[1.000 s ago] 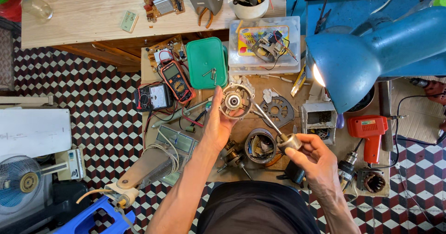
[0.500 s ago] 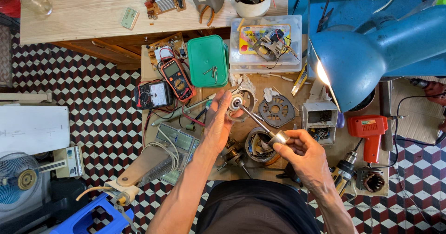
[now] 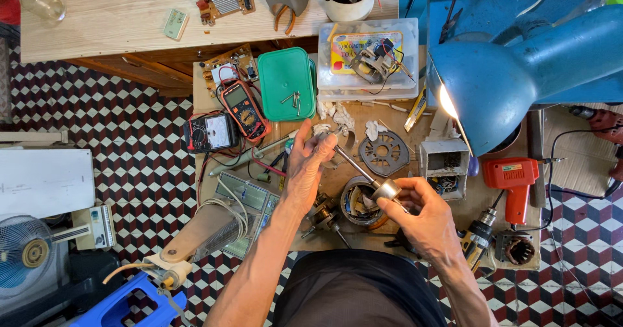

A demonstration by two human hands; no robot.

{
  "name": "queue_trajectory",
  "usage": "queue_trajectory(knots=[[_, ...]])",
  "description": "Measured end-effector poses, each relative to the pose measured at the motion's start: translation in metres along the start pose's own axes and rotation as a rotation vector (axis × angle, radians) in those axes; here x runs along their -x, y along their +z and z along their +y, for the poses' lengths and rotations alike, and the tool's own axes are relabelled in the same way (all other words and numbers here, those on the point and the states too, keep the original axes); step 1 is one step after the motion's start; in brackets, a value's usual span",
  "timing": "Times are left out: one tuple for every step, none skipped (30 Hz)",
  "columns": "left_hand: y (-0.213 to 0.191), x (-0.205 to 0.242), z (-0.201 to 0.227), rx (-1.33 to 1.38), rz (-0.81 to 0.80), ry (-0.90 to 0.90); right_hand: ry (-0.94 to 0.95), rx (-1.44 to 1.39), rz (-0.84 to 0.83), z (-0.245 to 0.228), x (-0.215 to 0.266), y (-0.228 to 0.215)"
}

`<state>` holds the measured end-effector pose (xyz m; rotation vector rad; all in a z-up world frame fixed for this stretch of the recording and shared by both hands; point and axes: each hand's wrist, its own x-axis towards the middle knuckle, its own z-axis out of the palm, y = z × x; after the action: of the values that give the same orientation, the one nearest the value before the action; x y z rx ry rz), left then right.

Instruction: The person disassembles an electrical motor, removes the rotor, and inspects the stator windings. They handle the rotor and stator separately, rotate the rotor shaft, and examine the copper windings on the stator before placing the parts back on the workbench.

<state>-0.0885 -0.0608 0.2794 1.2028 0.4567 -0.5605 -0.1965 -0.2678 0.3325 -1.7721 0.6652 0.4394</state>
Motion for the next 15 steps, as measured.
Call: queue_trajectory(knots=[[0.001, 0.001, 0.000, -0.001, -0.002, 0.006, -0.028, 0.060, 0.016, -0.001, 0.001, 0.000], [0.002, 0.002, 0.000, -0.002, -0.003, 0.013, -0.056, 0.121, 0.032, -0.003, 0.003, 0.001], [0.003, 0.003, 0.001, -0.003, -0.006, 0.018, -0.083, 0.181, 0.048, -0.005, 0.004, 0.002], [0.003, 0.003, 0.001, 0.002, -0.019, 0.028, -0.122, 0.204, 0.059, -0.006, 0.004, 0.004], [0.003, 0.002, 0.001, 0.008, -0.032, 0.038, -0.160, 0.226, 0.070, -0.008, 0.004, 0.005], [0.003, 0.001, 0.000, 0.013, -0.045, 0.047, -0.198, 0.248, 0.081, -0.009, 0.005, 0.006], [0.001, 0.001, 0.000, 0.026, -0.051, 0.040, -0.195, 0.239, 0.071, -0.011, 0.004, 0.007], [-0.001, 0.000, 0.000, 0.039, -0.057, 0.033, -0.193, 0.230, 0.061, -0.012, 0.004, 0.008], [-0.004, -0.001, -0.002, 0.052, -0.064, 0.025, -0.188, 0.221, 0.052, -0.013, 0.003, 0.009], [-0.006, -0.002, -0.004, 0.069, -0.078, 0.032, -0.174, 0.197, 0.048, -0.014, 0.002, 0.010], [-0.009, -0.003, -0.007, 0.086, -0.093, 0.039, -0.159, 0.174, 0.045, -0.015, 0.002, 0.011], [-0.011, -0.004, -0.010, 0.103, -0.108, 0.046, -0.145, 0.151, 0.042, -0.016, 0.001, 0.012], [-0.013, -0.005, -0.013, 0.117, -0.112, 0.052, -0.124, 0.126, 0.038, -0.017, -0.001, 0.014], [-0.014, -0.007, -0.016, 0.131, -0.116, 0.057, -0.103, 0.101, 0.034, -0.018, -0.002, 0.015], [-0.015, -0.008, -0.019, 0.145, -0.119, 0.065, -0.084, 0.077, 0.029, -0.019, -0.004, 0.017]])
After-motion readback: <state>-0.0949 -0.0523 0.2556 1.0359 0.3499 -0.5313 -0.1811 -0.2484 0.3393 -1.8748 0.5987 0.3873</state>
